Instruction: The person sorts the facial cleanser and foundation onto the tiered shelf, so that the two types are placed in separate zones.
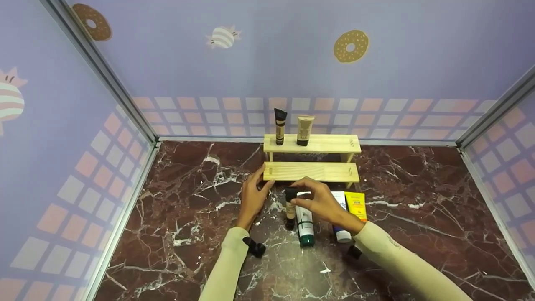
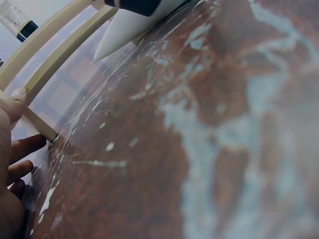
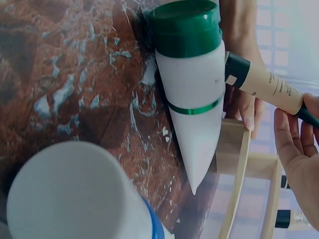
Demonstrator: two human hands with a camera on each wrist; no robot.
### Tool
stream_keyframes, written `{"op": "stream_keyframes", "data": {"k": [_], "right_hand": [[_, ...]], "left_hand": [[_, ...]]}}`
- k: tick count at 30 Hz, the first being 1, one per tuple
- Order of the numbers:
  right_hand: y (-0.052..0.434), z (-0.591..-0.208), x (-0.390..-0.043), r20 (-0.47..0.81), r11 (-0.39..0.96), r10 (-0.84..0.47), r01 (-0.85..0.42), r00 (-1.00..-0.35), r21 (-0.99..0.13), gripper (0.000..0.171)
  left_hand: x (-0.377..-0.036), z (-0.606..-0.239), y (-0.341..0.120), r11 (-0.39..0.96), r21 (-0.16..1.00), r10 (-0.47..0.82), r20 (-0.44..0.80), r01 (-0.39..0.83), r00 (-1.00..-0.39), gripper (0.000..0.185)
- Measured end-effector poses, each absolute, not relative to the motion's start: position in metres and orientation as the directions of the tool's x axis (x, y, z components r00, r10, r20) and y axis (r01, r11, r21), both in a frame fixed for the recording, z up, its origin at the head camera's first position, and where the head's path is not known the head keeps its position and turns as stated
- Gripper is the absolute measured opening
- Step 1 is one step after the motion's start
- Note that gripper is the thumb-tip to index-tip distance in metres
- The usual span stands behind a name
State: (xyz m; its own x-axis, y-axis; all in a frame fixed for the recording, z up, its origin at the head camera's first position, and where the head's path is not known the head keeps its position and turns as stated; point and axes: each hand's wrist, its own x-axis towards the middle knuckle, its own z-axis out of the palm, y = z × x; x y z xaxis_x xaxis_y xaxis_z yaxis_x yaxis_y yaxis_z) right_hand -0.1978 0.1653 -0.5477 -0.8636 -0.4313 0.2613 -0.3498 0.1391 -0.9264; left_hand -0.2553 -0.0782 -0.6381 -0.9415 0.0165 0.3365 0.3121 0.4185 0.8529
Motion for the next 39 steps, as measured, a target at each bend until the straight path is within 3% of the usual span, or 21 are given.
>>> {"op": "stream_keyframes", "data": {"k": [9, 23, 39], "right_hand": [[0.18, -0.535, -0.199, 0.218, 0.164, -0.327, -0.283, -0.919, -0.945, 0.036], [0.201, -0.525, -0.201, 0.245, 0.105, -0.228, -0.274, -0.942, -0.956, 0.034], [0.221, -0.512, -0.206, 0.274, 0.075, -0.14, -0.287, -0.951, -0.955, 0.035]], "left_hand": [[-0.254, -0.637, -0.078, 0.406, 0.861, 0.002, 0.334, 0.306, -0.942, 0.065], [-0.255, -0.639, -0.077, 0.386, 0.853, 0.01, 0.376, 0.35, -0.927, 0.064], [-0.256, -0.639, -0.078, 0.418, 0.86, 0.047, 0.302, 0.293, -0.952, 0.07]]}}
